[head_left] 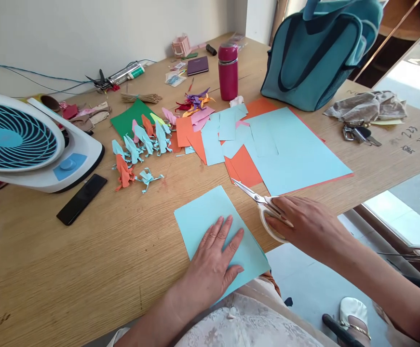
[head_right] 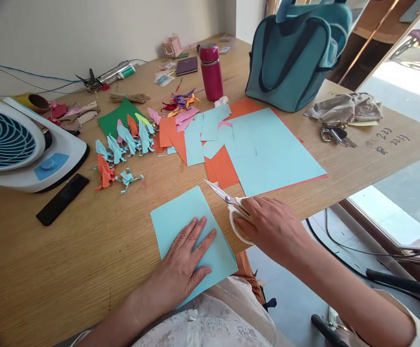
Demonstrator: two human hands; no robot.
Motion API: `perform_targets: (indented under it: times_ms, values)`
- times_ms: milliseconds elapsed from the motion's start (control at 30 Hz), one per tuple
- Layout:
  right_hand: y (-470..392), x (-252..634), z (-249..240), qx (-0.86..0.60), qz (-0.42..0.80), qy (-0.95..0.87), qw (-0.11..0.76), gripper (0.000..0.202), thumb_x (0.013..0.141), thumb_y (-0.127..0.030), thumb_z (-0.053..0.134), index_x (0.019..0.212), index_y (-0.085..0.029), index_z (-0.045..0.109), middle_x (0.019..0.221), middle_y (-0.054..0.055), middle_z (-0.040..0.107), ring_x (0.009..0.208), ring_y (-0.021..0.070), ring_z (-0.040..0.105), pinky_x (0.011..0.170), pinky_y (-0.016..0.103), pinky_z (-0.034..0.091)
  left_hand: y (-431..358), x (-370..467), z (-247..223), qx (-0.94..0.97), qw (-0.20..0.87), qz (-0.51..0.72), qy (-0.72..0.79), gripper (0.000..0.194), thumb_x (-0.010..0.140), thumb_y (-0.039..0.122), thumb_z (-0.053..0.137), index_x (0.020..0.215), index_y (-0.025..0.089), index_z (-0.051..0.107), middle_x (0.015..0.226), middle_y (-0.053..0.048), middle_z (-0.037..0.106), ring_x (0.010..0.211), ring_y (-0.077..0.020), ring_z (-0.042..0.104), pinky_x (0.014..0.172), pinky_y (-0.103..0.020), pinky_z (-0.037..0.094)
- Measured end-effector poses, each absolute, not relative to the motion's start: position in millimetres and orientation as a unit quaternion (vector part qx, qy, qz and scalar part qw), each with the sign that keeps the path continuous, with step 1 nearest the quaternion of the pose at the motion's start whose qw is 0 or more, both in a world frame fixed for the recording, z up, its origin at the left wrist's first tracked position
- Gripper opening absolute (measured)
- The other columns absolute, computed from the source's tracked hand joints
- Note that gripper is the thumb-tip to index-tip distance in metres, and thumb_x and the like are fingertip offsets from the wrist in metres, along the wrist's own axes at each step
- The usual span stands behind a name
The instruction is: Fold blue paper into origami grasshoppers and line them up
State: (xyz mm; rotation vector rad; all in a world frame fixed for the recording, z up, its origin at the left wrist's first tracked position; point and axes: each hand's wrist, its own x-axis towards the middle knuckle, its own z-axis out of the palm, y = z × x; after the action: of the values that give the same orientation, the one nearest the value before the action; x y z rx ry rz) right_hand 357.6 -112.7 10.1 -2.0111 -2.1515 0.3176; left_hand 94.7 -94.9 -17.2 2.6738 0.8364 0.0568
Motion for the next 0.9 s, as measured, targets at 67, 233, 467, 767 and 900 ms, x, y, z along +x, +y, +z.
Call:
perform_targets:
  times_ms: [67, 233, 467, 767, 900]
  values:
    - [-101.3, 351.9, 4.2, -0.658, 0.066, -0.746, 0.083, 0.028, 0.098, -0.043, 0.045, 0.081, -0.021, 0.051, 0.072, 0.002, 0.063, 0.067, 0.0186, 0.057, 0.065, 0.032, 0.032, -91.4, 91.0, -19.0, 0.94, 0.143, 0.011, 0.309, 0.067, 0.098, 0.036, 0.05, 0.156, 0.021, 0.023, 0.165, -0.016, 0.015, 0.152, -0.0347, 0.013, 0.115, -0.059, 0.034]
    - [-73.1, 338.7, -0.7, -0.649, 0.006, -0.759, 0.05, 0.026, 0.097, -0.04, 0.045, 0.085, -0.02, 0.056, 0.075, 0.003, 0.066, 0.071, 0.0196, 0.059, 0.066, 0.034, 0.028, -67.6, 66.3, -23.5, 0.924, 0.096, 0.014, 0.37, 0.062, 0.1, 0.038, 0.044, 0.156, 0.02, 0.025, 0.164, -0.017, 0.017, 0.152, -0.0338, 0.014, 0.116, -0.057, 0.032]
    - [-33.2, 315.7, 9.3, -0.597, 0.008, -0.802, 0.036, 0.021, 0.098, -0.034, 0.048, 0.089, -0.02, 0.061, 0.083, 0.004, 0.067, 0.074, 0.0189, 0.058, 0.067, 0.033, 0.025, -41.1, 41.2, -21.5, 0.891, 0.038, -0.004, 0.453, 0.061, 0.098, 0.042, 0.048, 0.153, 0.021, 0.032, 0.163, -0.016, 0.024, 0.149, -0.0367, 0.023, 0.115, -0.058, 0.033]
    - [10.8, 288.4, -6.4, -0.594, -0.048, -0.802, 0.039, 0.027, 0.1, -0.036, 0.045, 0.087, -0.019, 0.062, 0.089, 0.007, 0.065, 0.082, 0.021, 0.059, 0.067, 0.033, 0.031, -18.8, 44.7, -16.3, 0.883, 0.016, -0.01, 0.469, 0.065, 0.095, 0.05, 0.052, 0.151, 0.021, 0.037, 0.159, -0.016, 0.032, 0.145, -0.0382, 0.032, 0.111, -0.056, 0.037]
    - [18.9, 285.6, -7.5, -0.609, -0.078, -0.788, 0.044, 0.025, 0.098, -0.036, 0.047, 0.091, -0.019, 0.064, 0.092, 0.008, 0.062, 0.077, 0.0212, 0.058, 0.068, 0.034, 0.036, -20.8, 40.0, -20.0, 0.892, 0.036, 0.004, 0.451, 0.067, 0.096, 0.055, 0.046, 0.152, 0.021, 0.035, 0.16, -0.017, 0.03, 0.145, -0.0394, 0.031, 0.11, -0.058, 0.036]
